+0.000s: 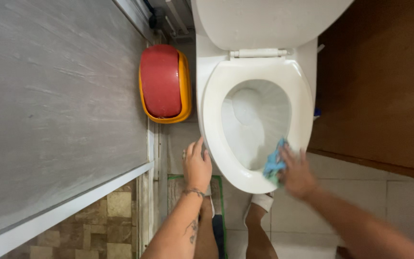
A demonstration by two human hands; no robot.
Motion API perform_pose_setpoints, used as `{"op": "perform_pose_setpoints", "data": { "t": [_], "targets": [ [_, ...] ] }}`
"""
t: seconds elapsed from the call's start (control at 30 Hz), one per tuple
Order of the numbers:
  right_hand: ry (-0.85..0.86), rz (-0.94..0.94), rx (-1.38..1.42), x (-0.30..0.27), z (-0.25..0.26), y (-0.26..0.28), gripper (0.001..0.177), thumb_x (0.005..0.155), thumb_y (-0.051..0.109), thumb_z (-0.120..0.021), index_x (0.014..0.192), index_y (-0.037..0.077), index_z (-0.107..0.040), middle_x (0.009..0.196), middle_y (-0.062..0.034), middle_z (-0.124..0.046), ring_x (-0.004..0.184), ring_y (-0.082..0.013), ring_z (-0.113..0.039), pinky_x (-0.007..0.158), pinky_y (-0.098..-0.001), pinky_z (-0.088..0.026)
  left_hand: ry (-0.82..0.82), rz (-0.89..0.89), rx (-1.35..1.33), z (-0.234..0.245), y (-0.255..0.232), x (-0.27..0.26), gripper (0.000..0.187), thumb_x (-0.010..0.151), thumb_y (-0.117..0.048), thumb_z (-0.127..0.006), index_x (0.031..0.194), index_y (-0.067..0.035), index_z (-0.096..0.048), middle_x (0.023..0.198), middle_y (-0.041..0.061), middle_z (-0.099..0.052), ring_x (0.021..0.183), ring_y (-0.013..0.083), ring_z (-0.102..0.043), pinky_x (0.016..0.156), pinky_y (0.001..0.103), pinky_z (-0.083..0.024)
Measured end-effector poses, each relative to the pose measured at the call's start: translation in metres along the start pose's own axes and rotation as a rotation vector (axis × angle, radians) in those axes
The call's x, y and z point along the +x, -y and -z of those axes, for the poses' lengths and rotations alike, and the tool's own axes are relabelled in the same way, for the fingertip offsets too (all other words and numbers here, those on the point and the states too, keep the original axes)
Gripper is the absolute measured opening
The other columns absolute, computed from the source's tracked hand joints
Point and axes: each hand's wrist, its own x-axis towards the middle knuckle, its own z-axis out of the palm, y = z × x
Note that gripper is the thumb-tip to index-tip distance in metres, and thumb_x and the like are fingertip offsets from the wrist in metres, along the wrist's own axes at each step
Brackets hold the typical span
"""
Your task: The person scrubs the inside of a toilet bowl with a toilet brush, then wipes the toilet seat, lid, and tank with a cloth. The person flushes the toilet during the process.
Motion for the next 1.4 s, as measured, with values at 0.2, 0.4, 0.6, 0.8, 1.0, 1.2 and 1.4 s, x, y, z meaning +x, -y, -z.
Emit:
{"op": "perform_pose_setpoints", "data": {
  "t": [0.2,0.4,0.6,0.8,1.0,1.2,1.4],
  "targets": [
    [1.181,-0.223,0.259,0.051,-0.01,0.135,0.024,0.104,0.012,-0.044,0.12,0.007,-0.061,0.174,-0.019,-0.002,0.161,-0.0371,0.004,0.13,-0.0549,-0.002,0.036,0.255,-0.117,-0.012,0.021,-0.003,0.044,0.097,-0.012,-0.056,0.141,-0.013,-0.057,0.131,0.012,-0.063,0.12,0.0351,-0.059,0.103,0.046,-0.046],
    [0.478,-0.228,0.6,0.154,-0.067,0.136,0.064,0.091,0.016,-0.054,0.147,-0.009,-0.036,0.166,-0.0187,-0.021,0.154,-0.0383,-0.015,0.123,-0.0526,-0.017,-0.018,0.303,-0.218,-0.025,0.042,0.012,0.051,0.093,0.0,-0.048,0.142,-0.012,-0.057,0.134,0.013,-0.065,0.123,0.0336,-0.059,0.104,0.043,-0.047],
    [0.334,-0.392,0.647,0.294,-0.134,0.054,0.074,0.09,0.024,-0.059,0.155,-0.001,-0.032,0.163,-0.019,-0.027,0.154,-0.0338,-0.019,0.128,-0.0499,-0.011,-0.027,0.46,-0.354,-0.04,0.02,0.039,0.07,0.092,-0.001,-0.052,0.158,-0.011,-0.031,0.149,0.016,-0.051,0.133,0.0349,-0.052,0.109,0.042,-0.042],
    [0.483,-0.163,0.095,0.308,-0.133,-0.028,0.05,0.108,0.041,-0.041,0.119,0.004,-0.073,0.169,-0.0173,-0.017,0.158,-0.0313,-0.01,0.126,-0.0509,-0.008,0.195,0.49,-0.198,-0.066,-0.004,0.075,0.1,0.089,-0.027,-0.074,0.157,-0.002,-0.006,0.164,0.026,-0.015,0.146,0.0441,-0.029,0.117,0.051,-0.03],
    [0.748,-0.281,0.088,0.237,-0.119,-0.105,0.049,0.109,0.036,-0.032,0.117,0.014,-0.075,0.176,-0.0012,-0.009,0.163,-0.0212,-0.003,0.133,-0.0441,-0.003,0.203,0.478,-0.09,-0.091,-0.014,0.105,0.089,0.096,-0.025,-0.064,0.16,-0.008,-0.004,0.166,0.025,-0.014,0.147,0.0455,-0.031,0.116,0.056,-0.033],
    [0.892,-0.391,-0.25,0.192,-0.099,-0.154,0.044,0.111,0.035,-0.034,0.142,0.01,-0.053,0.174,-0.0153,-0.006,0.162,-0.0305,-0.002,0.129,-0.0484,-0.004,0.277,0.581,-0.062,-0.089,-0.018,0.114,0.083,0.1,-0.025,-0.058,0.16,-0.018,-0.003,0.169,0.017,-0.011,0.148,0.0435,-0.031,0.112,0.062,-0.035],
    [0.225,-0.643,0.527,0.23,-0.168,-0.08,0.064,0.099,0.011,-0.045,0.158,0.003,-0.024,0.17,-0.0166,-0.02,0.155,-0.039,-0.017,0.124,-0.0451,-0.021,0.369,0.679,-0.003,-0.085,-0.029,0.123,0.088,0.101,-0.029,-0.058,0.161,-0.022,0.004,0.17,0.011,-0.008,0.148,0.0425,-0.03,0.114,0.067,-0.031]
  ]
}}
